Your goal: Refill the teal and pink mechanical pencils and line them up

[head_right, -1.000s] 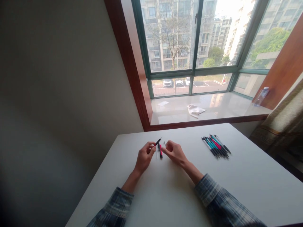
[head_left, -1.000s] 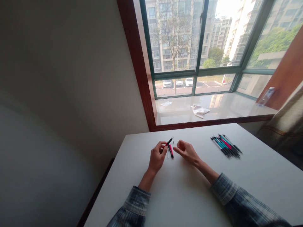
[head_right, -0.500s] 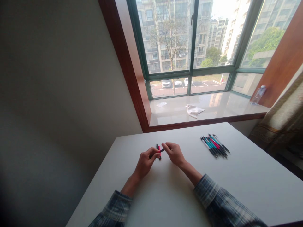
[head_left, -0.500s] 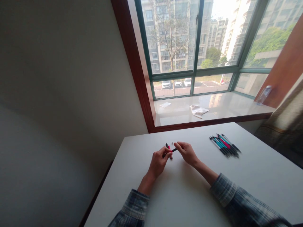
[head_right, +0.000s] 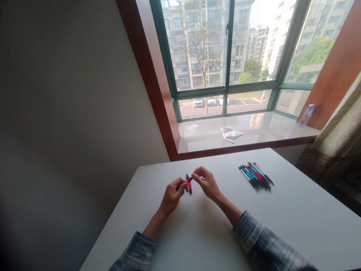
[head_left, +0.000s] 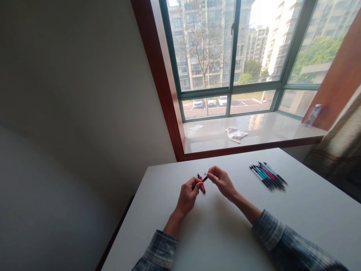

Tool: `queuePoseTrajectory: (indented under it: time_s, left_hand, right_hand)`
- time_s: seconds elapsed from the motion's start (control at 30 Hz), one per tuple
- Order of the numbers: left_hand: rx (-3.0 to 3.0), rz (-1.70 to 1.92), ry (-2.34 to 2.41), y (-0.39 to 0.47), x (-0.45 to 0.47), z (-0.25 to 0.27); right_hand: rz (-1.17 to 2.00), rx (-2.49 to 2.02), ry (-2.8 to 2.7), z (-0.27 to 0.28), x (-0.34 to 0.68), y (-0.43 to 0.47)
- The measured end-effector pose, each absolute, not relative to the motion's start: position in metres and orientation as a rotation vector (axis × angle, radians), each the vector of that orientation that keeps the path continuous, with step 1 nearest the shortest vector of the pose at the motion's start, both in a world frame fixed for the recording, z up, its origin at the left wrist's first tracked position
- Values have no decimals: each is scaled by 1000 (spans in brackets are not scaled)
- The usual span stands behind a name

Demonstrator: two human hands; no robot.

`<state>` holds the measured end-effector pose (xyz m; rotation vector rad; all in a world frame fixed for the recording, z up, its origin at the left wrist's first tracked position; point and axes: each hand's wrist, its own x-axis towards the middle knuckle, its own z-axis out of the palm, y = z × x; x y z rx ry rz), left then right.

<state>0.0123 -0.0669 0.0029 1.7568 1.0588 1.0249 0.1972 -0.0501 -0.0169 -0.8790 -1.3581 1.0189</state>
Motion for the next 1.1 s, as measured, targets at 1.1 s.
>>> queuePoseTrajectory:
  time_s: [1.1]
  left_hand:
    - [1923,1049,1167,-65,13,1]
  right_hand:
    - [1150,-874,-1259,-9,204,-51]
